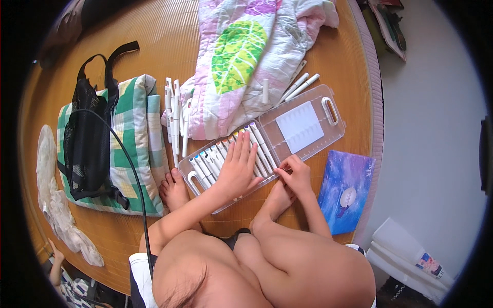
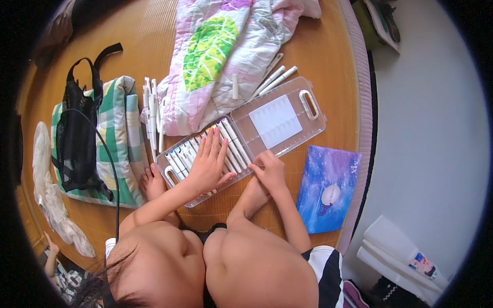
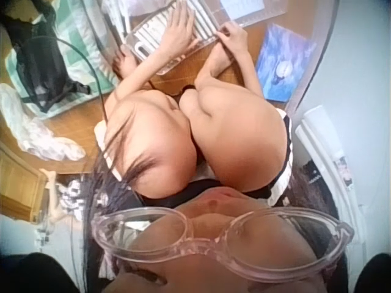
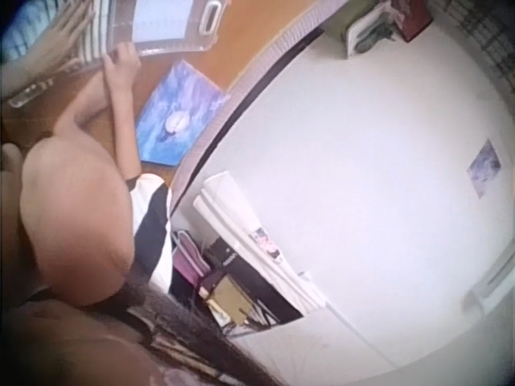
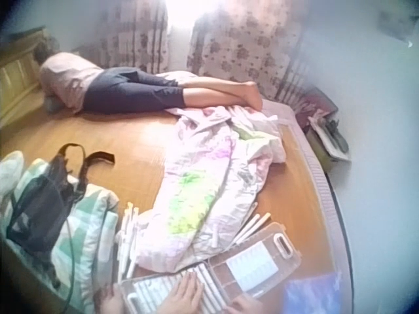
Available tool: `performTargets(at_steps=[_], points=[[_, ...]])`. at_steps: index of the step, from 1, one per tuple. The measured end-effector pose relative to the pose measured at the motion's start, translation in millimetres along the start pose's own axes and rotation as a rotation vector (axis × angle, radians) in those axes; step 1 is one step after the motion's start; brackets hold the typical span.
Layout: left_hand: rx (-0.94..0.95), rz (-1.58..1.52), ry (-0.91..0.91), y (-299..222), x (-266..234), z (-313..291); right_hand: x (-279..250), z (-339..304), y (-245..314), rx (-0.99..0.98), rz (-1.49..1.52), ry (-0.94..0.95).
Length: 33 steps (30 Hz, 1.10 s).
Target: The person organizes marker pens, placing them by hand into slots in a plastic storage case and arranging them in rows.
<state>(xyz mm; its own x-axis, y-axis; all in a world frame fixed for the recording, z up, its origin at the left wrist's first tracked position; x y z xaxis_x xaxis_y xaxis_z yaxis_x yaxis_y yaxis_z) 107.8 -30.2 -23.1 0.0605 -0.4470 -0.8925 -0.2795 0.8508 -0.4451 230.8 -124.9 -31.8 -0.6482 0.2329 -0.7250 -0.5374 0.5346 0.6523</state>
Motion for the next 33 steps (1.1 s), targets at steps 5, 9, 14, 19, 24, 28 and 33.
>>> performTargets(at_steps=[5, 9, 14, 19, 24, 28, 33], points=[[0.03, 0.021, 0.025, 8.5, 5.4, -3.3, 0.3, -4.8, 5.1, 0.013, -0.048, -0.034], [0.038, -0.085, 0.003, 12.7, -3.4, -3.5, 1.0, -6.3, 5.8, -0.022, -0.009, -0.081], [0.066, -0.168, -0.133, 16.2, -9.9, -20.4, 4.4, -3.9, 18.8, -0.014, -0.112, 0.072], [0.132, -0.095, -0.186, 13.0, -11.5, -31.8, 1.5, -7.1, 40.5, -0.24, -0.331, -0.013], [0.177, -0.079, -0.22, 16.2, -8.2, -50.7, 11.1, 2.2, 47.3, -0.446, -0.364, 0.132], [0.194, -0.057, -0.21, 17.7, -4.1, -63.0, 17.1, 0.9, 47.7, -0.481, -0.311, 0.116], [0.215, -0.066, -0.206, 13.4, 3.2, -54.5, 7.4, -6.7, 38.5, -0.396, -0.245, -0.022]])
Point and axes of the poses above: each hand's wrist, its own z-axis towards the middle knuckle, its own x-axis out of the palm, y = z × x, the point moved 5 cm from there along z, towards the middle knuckle, and after that the axes turned 5 degrees about x, right-handed, at the moved point
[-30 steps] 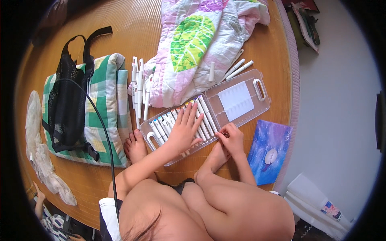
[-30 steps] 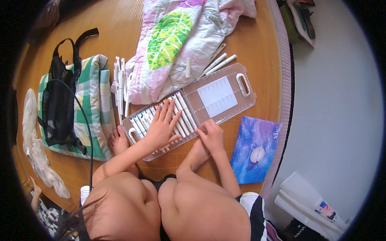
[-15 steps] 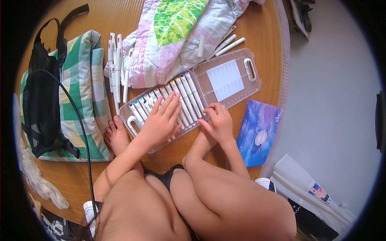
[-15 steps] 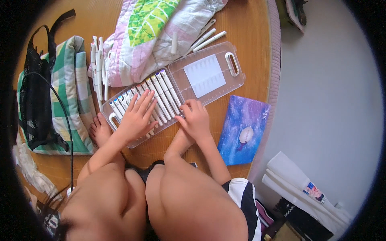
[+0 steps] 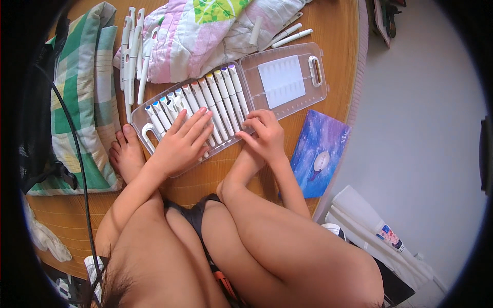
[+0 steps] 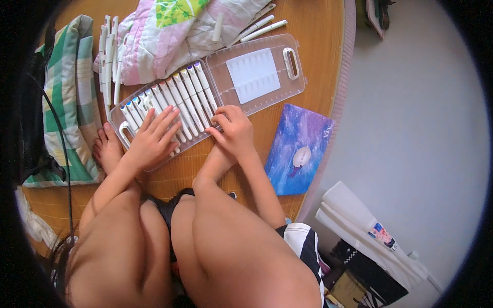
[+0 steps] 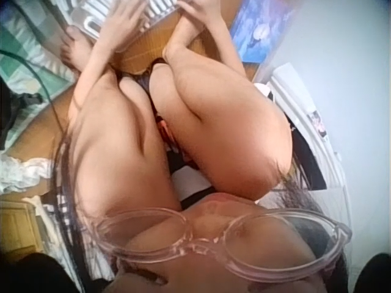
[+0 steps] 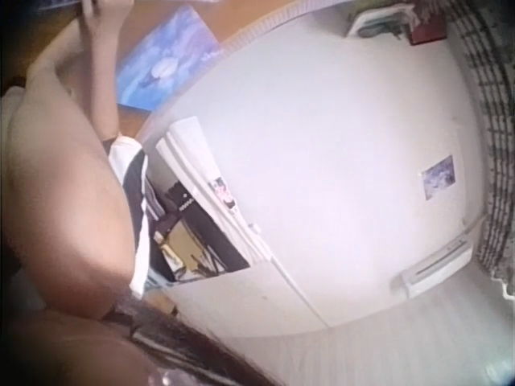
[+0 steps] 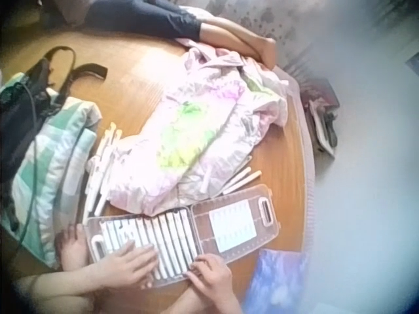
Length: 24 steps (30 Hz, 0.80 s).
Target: The person organizes marker pens, placing them by hand into slots in a plastic storage case and arranging them in rows.
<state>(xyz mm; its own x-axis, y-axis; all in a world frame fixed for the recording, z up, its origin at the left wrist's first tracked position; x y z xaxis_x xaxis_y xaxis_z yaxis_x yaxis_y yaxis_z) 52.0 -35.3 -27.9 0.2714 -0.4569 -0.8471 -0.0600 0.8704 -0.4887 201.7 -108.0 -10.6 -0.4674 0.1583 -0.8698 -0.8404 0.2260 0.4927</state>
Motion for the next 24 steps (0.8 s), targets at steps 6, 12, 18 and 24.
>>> performTargets(at_steps=[6, 12, 18, 24], points=[[-0.043, -0.007, 0.007, 4.4, -1.9, -5.1, 6.0, 6.7, 14.6, -0.067, -0.038, 0.077], [-0.027, 0.0, 0.026, 3.6, -1.0, -5.6, 11.2, 7.9, 11.3, -0.239, -0.051, 0.124], [0.022, -0.013, 0.038, 0.6, 0.7, -4.3, 15.4, 1.2, -2.4, -0.014, 0.095, 0.109], [0.019, 0.004, 0.023, 2.2, 0.3, -6.3, 12.8, 2.8, 15.0, -0.11, 0.019, 0.122]])
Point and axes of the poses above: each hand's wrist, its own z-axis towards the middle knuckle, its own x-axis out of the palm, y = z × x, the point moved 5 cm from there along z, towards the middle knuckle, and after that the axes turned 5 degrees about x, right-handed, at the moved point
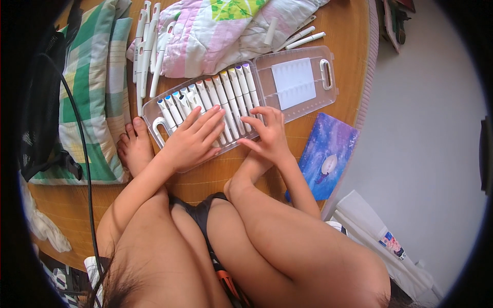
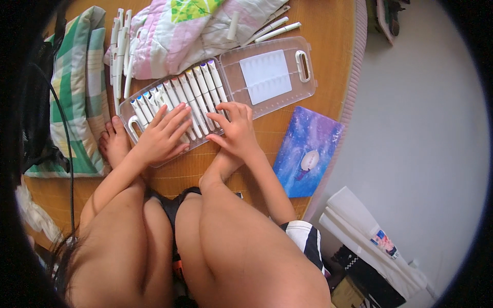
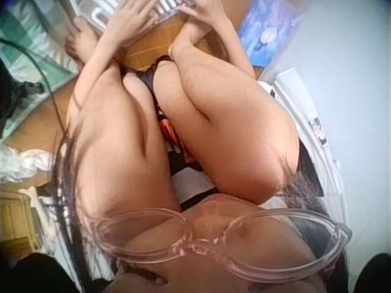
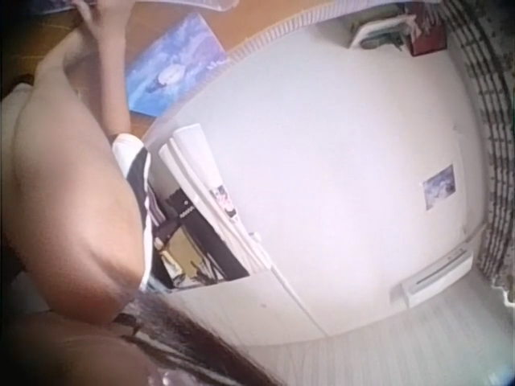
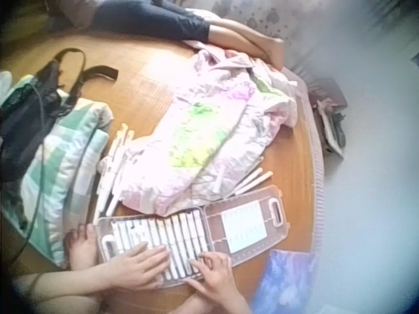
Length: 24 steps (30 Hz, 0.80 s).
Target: The person organizes marker pens, placing them by hand into slots in a plastic storage case and arranging them in rows.
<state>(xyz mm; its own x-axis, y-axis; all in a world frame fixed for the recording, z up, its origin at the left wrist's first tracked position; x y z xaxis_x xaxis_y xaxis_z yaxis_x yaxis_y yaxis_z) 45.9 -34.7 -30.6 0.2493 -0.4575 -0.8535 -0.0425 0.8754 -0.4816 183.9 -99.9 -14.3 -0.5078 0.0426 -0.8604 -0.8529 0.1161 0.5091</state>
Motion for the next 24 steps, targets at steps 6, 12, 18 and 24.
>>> performTargets(at_steps=[6, 12, 18, 24], points=[[0.004, -0.02, 0.032, -1.4, 2.4, 2.1, 2.0, 2.6, 4.4, -0.159, -0.189, -0.018], [0.007, -0.023, 0.029, -0.6, 2.0, -0.2, 7.9, -2.9, -2.1, -0.043, -0.019, -0.079], [-0.017, -0.039, -0.028, 0.8, -0.5, -0.6, 1.5, 5.1, 11.0, -0.114, -0.085, -0.008], [-0.02, -0.085, -0.033, 2.0, 1.5, -3.1, 8.1, 13.8, 14.1, -0.16, -0.069, 0.088]])
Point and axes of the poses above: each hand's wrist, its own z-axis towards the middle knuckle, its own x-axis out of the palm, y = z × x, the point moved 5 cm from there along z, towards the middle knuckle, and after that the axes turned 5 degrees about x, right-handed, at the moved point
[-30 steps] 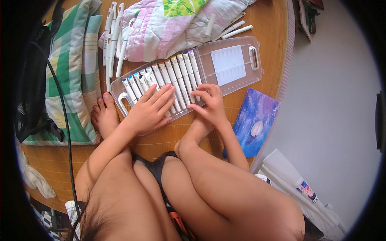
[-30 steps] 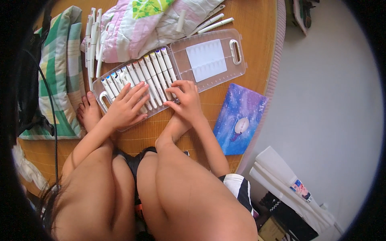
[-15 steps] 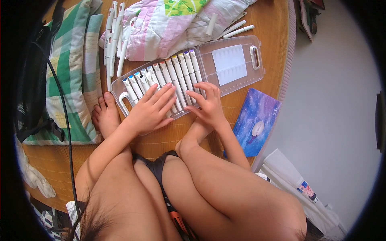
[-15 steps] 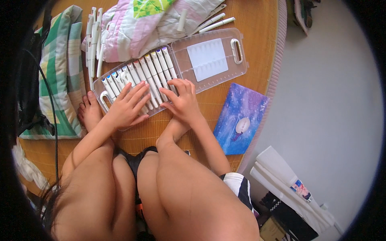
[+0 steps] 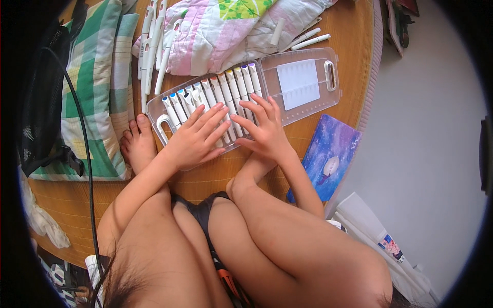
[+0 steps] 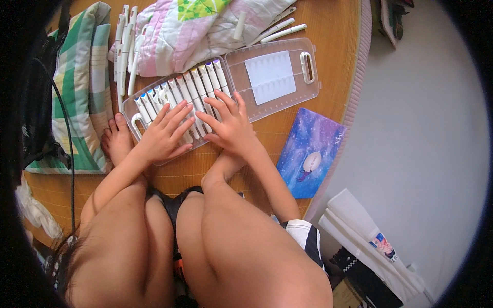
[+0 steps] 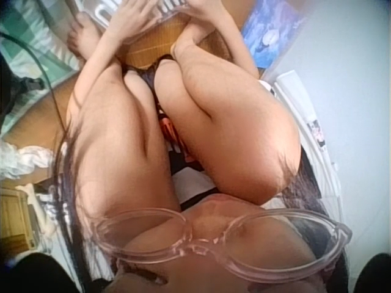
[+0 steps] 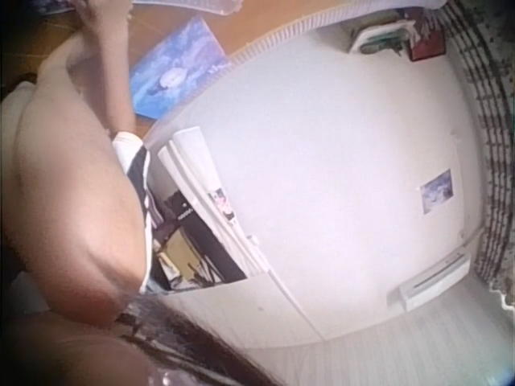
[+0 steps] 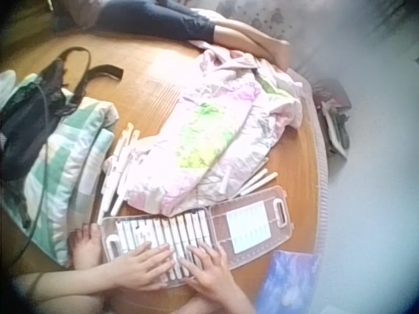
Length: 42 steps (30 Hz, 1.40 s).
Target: The person organizes marker pens, placing them by hand into slots in a plastic storage case and arranging them in rows.
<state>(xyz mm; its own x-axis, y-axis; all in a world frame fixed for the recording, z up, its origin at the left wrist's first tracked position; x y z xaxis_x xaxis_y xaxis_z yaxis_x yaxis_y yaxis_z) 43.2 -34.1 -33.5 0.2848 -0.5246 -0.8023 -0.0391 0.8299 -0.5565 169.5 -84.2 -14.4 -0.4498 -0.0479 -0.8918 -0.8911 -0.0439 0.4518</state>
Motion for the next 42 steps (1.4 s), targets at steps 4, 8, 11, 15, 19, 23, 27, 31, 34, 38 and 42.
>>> performTargets(at_steps=[4, 8, 11, 15, 19, 23, 27, 31, 34, 38, 42], points=[[0.015, -0.033, 0.005, -0.3, -1.4, 0.7, 4.6, -2.8, -6.0, 0.013, 0.065, -0.01], [0.03, -0.055, -0.003, 0.0, 0.2, -0.2, 4.7, -1.4, -4.7, 0.011, 0.064, -0.007], [0.023, -0.065, -0.01, 0.7, -0.9, -1.4, -0.9, 5.9, 2.1, 0.033, 0.055, 0.039], [0.035, -0.114, -0.057, 1.8, -3.9, -1.3, 4.8, 6.2, 4.4, 0.083, 0.03, 0.075], [0.054, -0.128, -0.094, 2.4, -3.7, -3.1, 8.9, 4.9, 4.9, 0.081, -0.01, 0.062], [0.046, -0.122, -0.046, 1.0, -4.3, -1.7, 11.7, 0.6, 0.7, 0.092, 0.061, 0.013], [0.053, -0.115, -0.07, 0.9, -5.0, -0.5, 12.1, -0.1, 1.4, 0.103, 0.06, 0.018], [0.005, -0.163, -0.153, 5.0, -8.1, -3.9, 9.8, 4.2, 9.0, 0.137, 0.082, 0.054], [0.035, -0.124, -0.141, 2.0, -13.5, -7.0, 16.9, 4.2, 13.9, 0.119, 0.002, 0.09], [0.033, -0.073, -0.154, 0.6, -18.8, -14.0, 17.8, 3.7, 15.0, 0.157, 0.008, 0.074], [0.027, -0.079, -0.142, 2.4, -18.7, -16.2, 17.8, 4.5, 17.2, 0.168, 0.024, 0.07]])
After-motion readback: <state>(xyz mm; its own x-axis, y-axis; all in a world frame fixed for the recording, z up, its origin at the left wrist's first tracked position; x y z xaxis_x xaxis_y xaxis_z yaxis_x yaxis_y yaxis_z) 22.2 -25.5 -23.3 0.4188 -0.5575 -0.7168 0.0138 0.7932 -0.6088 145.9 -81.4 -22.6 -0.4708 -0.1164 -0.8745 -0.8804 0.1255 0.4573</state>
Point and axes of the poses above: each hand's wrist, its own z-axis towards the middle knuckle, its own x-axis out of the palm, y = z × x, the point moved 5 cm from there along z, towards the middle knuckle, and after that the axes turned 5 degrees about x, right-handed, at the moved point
